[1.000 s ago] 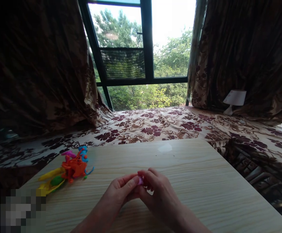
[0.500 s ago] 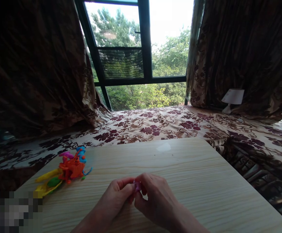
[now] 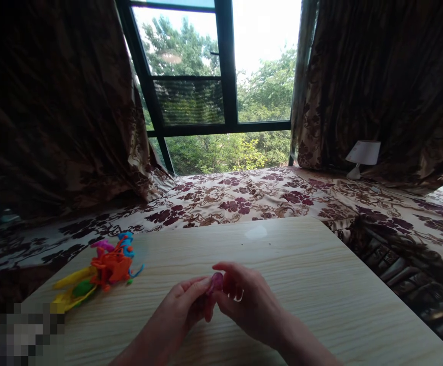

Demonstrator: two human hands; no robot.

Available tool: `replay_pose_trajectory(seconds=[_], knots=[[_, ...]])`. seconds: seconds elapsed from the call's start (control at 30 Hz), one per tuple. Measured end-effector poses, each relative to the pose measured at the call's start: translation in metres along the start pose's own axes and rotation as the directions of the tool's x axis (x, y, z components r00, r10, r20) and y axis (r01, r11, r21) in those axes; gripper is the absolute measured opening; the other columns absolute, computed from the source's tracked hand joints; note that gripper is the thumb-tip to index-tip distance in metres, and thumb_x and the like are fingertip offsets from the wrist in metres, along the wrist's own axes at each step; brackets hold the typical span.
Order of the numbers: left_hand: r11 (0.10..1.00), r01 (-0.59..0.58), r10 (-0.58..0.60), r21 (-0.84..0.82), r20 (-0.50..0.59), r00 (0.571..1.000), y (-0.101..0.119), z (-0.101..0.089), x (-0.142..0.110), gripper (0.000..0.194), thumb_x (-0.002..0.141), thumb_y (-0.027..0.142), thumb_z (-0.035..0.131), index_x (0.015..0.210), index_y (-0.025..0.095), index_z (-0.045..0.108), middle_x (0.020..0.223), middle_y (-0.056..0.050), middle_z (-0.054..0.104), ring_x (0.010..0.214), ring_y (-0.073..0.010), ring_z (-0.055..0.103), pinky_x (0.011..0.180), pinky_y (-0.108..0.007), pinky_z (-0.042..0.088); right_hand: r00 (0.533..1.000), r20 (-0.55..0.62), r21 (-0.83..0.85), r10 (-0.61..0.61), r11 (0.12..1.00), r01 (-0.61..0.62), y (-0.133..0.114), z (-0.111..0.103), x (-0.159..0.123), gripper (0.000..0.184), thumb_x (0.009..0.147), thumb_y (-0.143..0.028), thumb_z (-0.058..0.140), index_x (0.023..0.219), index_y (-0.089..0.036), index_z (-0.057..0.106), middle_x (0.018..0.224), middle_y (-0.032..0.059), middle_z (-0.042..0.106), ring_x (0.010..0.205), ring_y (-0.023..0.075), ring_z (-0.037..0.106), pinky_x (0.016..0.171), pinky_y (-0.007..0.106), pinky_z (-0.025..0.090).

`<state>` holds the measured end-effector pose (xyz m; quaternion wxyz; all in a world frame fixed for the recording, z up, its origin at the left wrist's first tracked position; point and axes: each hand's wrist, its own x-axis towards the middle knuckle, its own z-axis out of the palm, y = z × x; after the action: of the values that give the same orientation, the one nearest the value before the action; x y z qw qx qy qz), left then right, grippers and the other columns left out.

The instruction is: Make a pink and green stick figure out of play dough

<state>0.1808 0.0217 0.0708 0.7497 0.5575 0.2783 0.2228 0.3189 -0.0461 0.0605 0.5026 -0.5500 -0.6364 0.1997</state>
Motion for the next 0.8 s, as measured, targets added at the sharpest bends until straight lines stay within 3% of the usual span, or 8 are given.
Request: replay_pose_trajectory(seconds=[0.07,0.17,0.27,0.33,0.57,0.7,0.8], knots=[[1.000,0.010,-0.010,-0.005,0.011,1.000,-0.001,-0.002,0.001,0.035,0.079,0.042,0.045,0.072,0.012,0.062,0.062,-0.001,0.051,0.056,-0.0101,0.043,0.052,-0.022,0.036,0.998,0.032,-0.077,-0.059,0.995,0.061,0.000,-0.003,0.000,0.027,0.078,-0.018,0.052,0.104,-0.021,0.053,0.072,-0.0014,0.057,0.062,0.0101,0.049,0.059,0.022,0.040],[0.993,-0.012,0.012,0.115,-0.006,1.000,-0.001,-0.004,0.001,0.038,0.080,0.044,0.042,0.068,0.013,0.061,0.056,0.000,0.049,0.052,-0.0097,0.042,0.048,-0.021,0.034,0.993,0.091,-0.138,-0.072,0.987,0.085,-0.001,-0.003,-0.001,0.015,0.079,-0.014,0.049,0.090,-0.020,0.057,0.073,-0.0006,0.055,0.063,0.0101,0.049,0.059,0.022,0.040],[0.986,-0.036,0.032,0.161,0.030,0.999,0.002,-0.002,0.000,0.031,0.079,0.040,0.046,0.074,0.014,0.063,0.061,0.000,0.052,0.054,-0.0090,0.040,0.049,-0.020,0.032,0.992,0.108,-0.163,-0.069,0.983,0.086,-0.001,-0.001,-0.002,0.020,0.076,-0.014,0.053,0.095,-0.020,0.056,0.073,-0.0006,0.053,0.064,0.0106,0.049,0.060,0.022,0.039],[0.991,-0.040,0.033,0.127,0.056,0.998,0.003,-0.001,-0.001,0.027,0.080,0.034,0.046,0.078,0.014,0.064,0.067,0.000,0.054,0.057,-0.0088,0.040,0.052,-0.020,0.033,0.992,0.102,-0.179,-0.071,0.980,0.088,-0.002,-0.001,-0.002,0.028,0.073,-0.014,0.056,0.100,-0.020,0.054,0.074,-0.0007,0.053,0.065,0.0108,0.049,0.060,0.023,0.039],[0.995,-0.068,0.064,0.070,0.052,0.997,-0.003,0.003,-0.001,0.023,0.076,0.014,0.040,0.068,0.013,0.062,0.066,0.001,0.054,0.051,-0.0062,0.031,0.048,-0.020,0.025,0.986,0.135,-0.203,-0.096,0.972,0.123,-0.010,0.000,-0.004,0.022,0.067,-0.009,0.054,0.085,-0.020,0.054,0.072,-0.0018,0.051,0.063,0.0102,0.048,0.058,0.022,0.038],[0.998,-0.018,0.021,-0.066,0.053,0.998,-0.004,0.001,-0.003,0.024,0.079,0.017,0.039,0.065,0.013,0.058,0.057,0.003,0.044,0.050,-0.0062,0.027,0.048,-0.020,0.025,0.979,0.145,-0.232,-0.144,0.957,0.175,-0.009,-0.001,-0.004,0.028,0.069,-0.010,0.054,0.094,-0.022,0.054,0.075,-0.0015,0.051,0.066,0.0105,0.048,0.061,0.023,0.038],[0.996,0.033,-0.027,-0.087,0.070,0.997,-0.003,-0.002,-0.002,0.024,0.081,0.027,0.043,0.074,0.013,0.060,0.062,0.001,0.046,0.054,-0.0070,0.034,0.053,-0.021,0.031,0.983,0.104,-0.266,-0.153,0.948,0.175,-0.001,-0.003,-0.003,0.026,0.075,-0.015,0.054,0.100,-0.023,0.054,0.075,-0.0011,0.051,0.065,0.0104,0.047,0.061,0.023,0.038]])
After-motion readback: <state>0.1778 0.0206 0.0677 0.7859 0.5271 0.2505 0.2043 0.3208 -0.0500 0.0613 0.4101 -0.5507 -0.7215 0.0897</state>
